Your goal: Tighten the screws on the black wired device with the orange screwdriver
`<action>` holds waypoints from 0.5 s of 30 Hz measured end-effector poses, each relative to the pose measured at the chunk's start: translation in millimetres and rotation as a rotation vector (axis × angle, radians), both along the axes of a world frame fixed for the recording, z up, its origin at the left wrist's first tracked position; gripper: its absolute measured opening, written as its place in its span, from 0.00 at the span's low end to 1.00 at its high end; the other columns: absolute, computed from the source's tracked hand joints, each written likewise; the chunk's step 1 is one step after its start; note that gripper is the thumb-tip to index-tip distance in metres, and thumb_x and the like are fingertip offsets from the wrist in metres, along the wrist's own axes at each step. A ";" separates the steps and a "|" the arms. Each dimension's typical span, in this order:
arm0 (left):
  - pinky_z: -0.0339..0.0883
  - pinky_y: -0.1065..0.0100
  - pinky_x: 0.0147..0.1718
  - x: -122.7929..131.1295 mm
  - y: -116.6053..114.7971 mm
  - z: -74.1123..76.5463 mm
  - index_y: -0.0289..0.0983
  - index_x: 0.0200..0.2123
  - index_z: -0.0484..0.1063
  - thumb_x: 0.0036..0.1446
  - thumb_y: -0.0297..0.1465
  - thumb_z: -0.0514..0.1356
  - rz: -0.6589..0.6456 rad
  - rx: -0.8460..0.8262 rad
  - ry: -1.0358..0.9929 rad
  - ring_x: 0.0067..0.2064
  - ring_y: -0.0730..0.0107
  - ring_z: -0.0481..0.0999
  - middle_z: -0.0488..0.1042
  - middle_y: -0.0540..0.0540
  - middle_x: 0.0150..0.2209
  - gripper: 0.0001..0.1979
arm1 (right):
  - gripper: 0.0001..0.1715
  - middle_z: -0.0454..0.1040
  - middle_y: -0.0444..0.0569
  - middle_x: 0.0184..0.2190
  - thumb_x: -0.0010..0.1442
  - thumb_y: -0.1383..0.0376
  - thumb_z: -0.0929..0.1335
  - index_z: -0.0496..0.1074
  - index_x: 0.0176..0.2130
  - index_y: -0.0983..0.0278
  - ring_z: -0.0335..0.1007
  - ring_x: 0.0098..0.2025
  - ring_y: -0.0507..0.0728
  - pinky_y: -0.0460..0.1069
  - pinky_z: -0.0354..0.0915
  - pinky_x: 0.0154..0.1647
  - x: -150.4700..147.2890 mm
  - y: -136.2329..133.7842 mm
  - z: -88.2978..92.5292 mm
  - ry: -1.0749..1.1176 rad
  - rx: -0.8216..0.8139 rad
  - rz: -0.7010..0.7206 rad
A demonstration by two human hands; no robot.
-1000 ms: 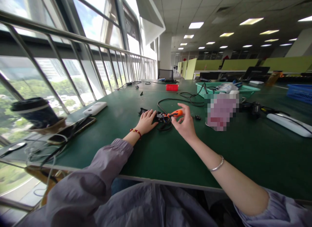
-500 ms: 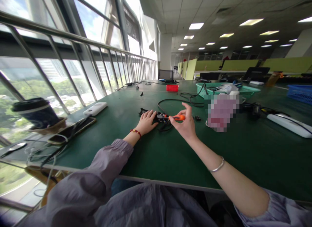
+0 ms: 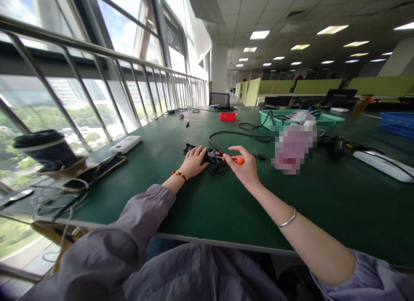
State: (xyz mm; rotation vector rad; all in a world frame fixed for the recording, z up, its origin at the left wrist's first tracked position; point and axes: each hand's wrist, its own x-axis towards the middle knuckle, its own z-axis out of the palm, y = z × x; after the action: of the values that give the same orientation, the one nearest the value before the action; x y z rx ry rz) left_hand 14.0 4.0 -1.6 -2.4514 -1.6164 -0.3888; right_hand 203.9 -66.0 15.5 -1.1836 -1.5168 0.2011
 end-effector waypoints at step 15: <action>0.46 0.53 0.62 0.4 -1.6 0.1 0.34 0.65 0.50 0.60 0.39 0.54 -0.001 0.007 -0.009 0.66 0.53 0.49 0.51 0.38 0.66 0.33 | 0.29 0.71 0.49 0.36 0.51 0.53 0.67 0.65 0.50 0.63 0.67 0.29 0.53 0.48 0.63 0.27 -0.5 0.0 2.6 0.036 0.043 0.036</action>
State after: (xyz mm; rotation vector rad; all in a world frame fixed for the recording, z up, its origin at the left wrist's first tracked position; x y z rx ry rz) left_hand 14.4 2.4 -1.6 -2.4485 -1.6151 -0.4055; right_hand 203.4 -66.0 18.0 -1.1140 -1.5048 0.2116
